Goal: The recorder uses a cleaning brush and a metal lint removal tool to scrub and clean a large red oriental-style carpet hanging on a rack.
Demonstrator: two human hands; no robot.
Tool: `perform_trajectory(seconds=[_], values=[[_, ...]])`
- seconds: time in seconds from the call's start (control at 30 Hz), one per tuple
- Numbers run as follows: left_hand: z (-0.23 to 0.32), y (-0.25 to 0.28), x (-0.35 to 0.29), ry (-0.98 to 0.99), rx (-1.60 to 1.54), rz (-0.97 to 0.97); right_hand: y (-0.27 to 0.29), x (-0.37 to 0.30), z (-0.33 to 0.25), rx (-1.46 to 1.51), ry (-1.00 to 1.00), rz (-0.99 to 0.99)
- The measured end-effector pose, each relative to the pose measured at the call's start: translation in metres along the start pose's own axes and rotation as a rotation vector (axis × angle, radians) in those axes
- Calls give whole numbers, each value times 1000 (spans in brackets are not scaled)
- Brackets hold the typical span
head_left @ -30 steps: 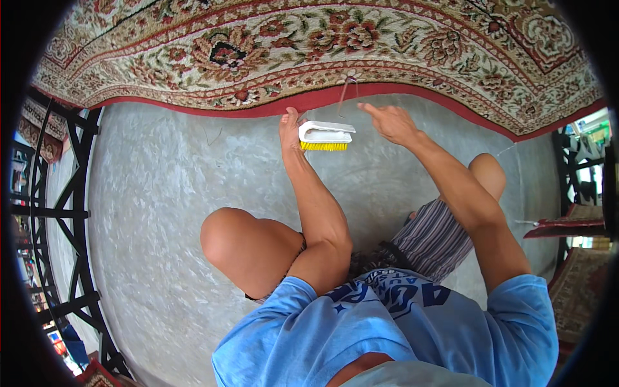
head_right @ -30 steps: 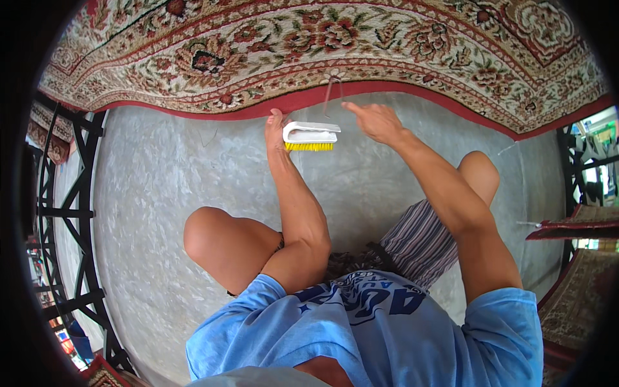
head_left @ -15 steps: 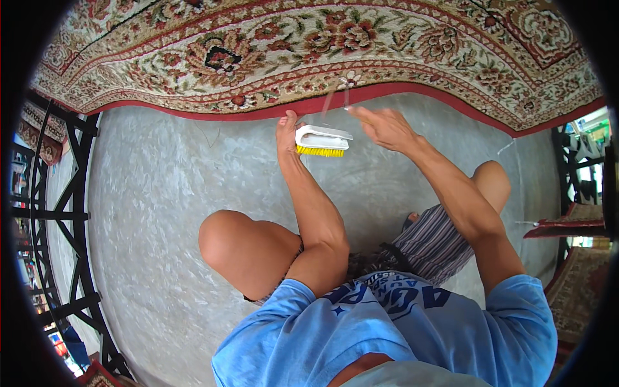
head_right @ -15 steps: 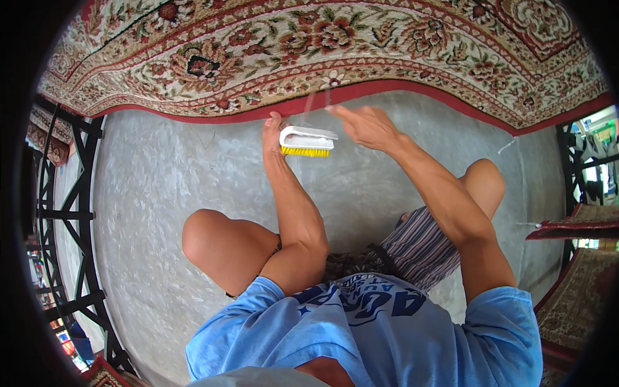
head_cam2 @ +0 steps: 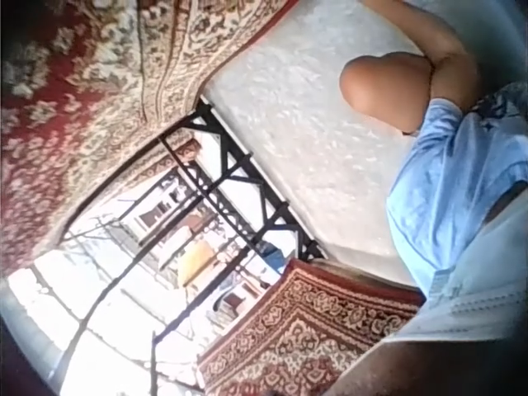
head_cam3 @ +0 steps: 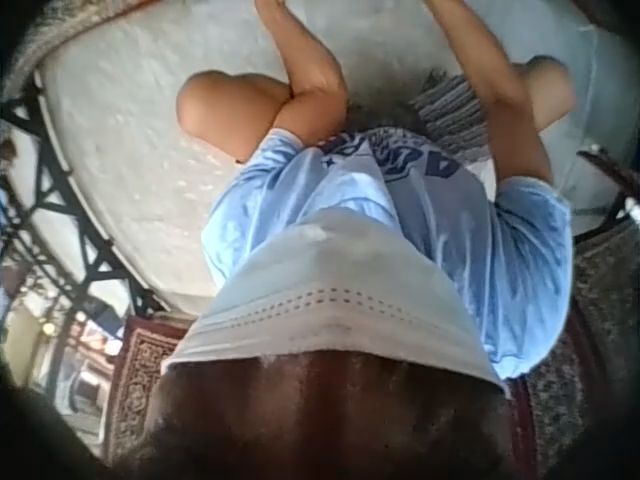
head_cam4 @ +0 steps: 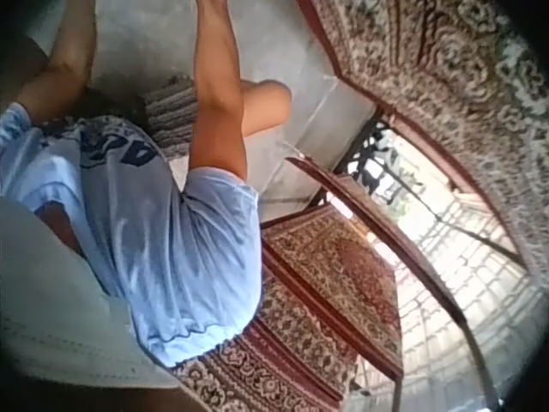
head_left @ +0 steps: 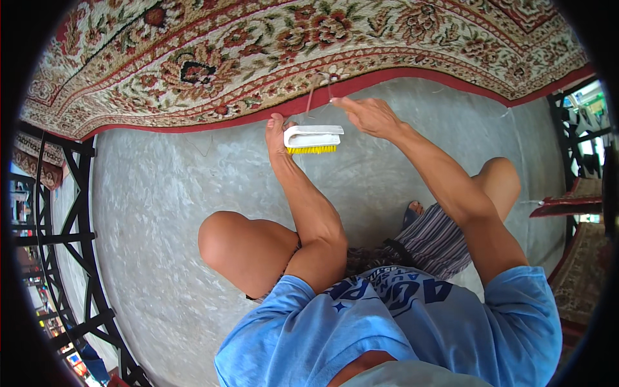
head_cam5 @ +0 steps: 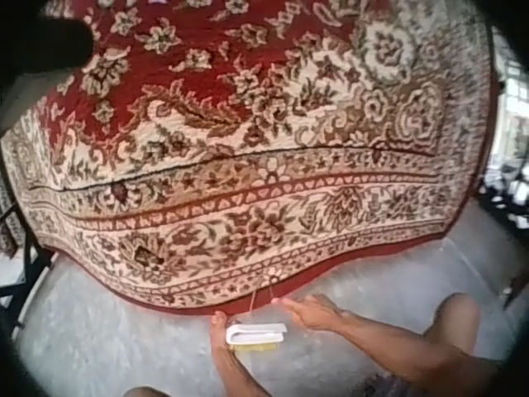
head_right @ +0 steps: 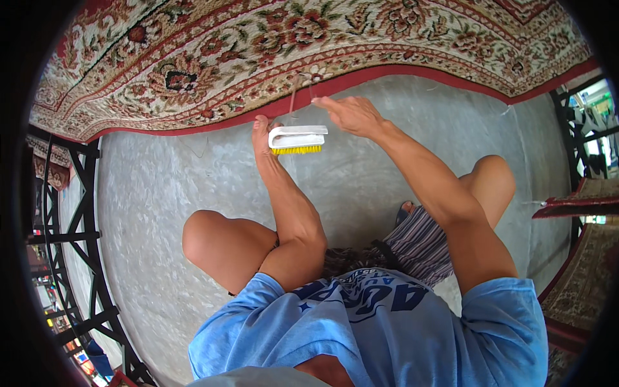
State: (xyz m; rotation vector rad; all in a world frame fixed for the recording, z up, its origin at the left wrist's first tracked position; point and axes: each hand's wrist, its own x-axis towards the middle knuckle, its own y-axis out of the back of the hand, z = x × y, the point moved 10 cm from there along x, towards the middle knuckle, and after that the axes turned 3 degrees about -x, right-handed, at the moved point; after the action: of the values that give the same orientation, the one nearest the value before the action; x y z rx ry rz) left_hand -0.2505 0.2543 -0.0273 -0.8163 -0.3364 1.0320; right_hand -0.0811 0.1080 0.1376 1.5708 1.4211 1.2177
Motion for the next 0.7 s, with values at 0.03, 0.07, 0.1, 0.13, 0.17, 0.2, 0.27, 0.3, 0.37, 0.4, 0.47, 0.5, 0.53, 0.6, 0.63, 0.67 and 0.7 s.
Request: perform_trajectory(seconds=[0.03, 0.07, 0.1, 0.13, 0.17, 0.2, 0.27, 0.3, 0.37, 0.4, 0.47, 0.5, 0.53, 0.6, 0.63, 0.67, 0.7], values=[[-1, -2, 0, 3, 3, -5, -2, -8, 13, -1, -5, 5], [-3, -1, 0, 2, -12, 16, -8, -23, 42, -17, -131, -80], [-5, 0, 0, 0, -26, 37, -17, -38, 68, -33, -257, -164], [-5, 1, 1, 1, -21, 32, -18, -41, 69, -31, -259, -158], [-3, 7, 2, -7, 22, 68, -18, -46, 65, 25, -230, -123], [-2, 13, 4, -15, 64, 103, -18, -50, 61, 82, -201, -88], [-4, 18, 2, 1, 71, 97, -15, -46, 35, 123, -119, -54], [-3, 17, 5, 0, 72, 93, -8, -36, 17, 159, -21, -18], [-8, 10, 5, 27, 58, 37, -5, -19, 14, 138, -67, -12], [-7, 10, 6, 24, 78, 11, -4, -15, 15, 121, -107, -10], [-7, 6, 9, 26, 105, -23, -17, -19, 36, 87, -190, -52], [-8, 7, 9, 23, 95, -6, -27, -26, 48, 51, -266, -102], [-11, 9, 6, 20, 81, 19, -37, -43, 61, 56, -267, -105], [-16, 4, 5, 17, 117, 64, -42, -75, 94, 98, -273, -42], [-13, 7, 7, 6, 153, 116, -41, -67, 93, 100, -267, -37], [-12, 15, 3, 2, 153, 126, -36, -64, 80, 177, -254, 11], [-11, 22, 0, 9, 158, 134, -31, -61, 68, 253, -242, 59]])
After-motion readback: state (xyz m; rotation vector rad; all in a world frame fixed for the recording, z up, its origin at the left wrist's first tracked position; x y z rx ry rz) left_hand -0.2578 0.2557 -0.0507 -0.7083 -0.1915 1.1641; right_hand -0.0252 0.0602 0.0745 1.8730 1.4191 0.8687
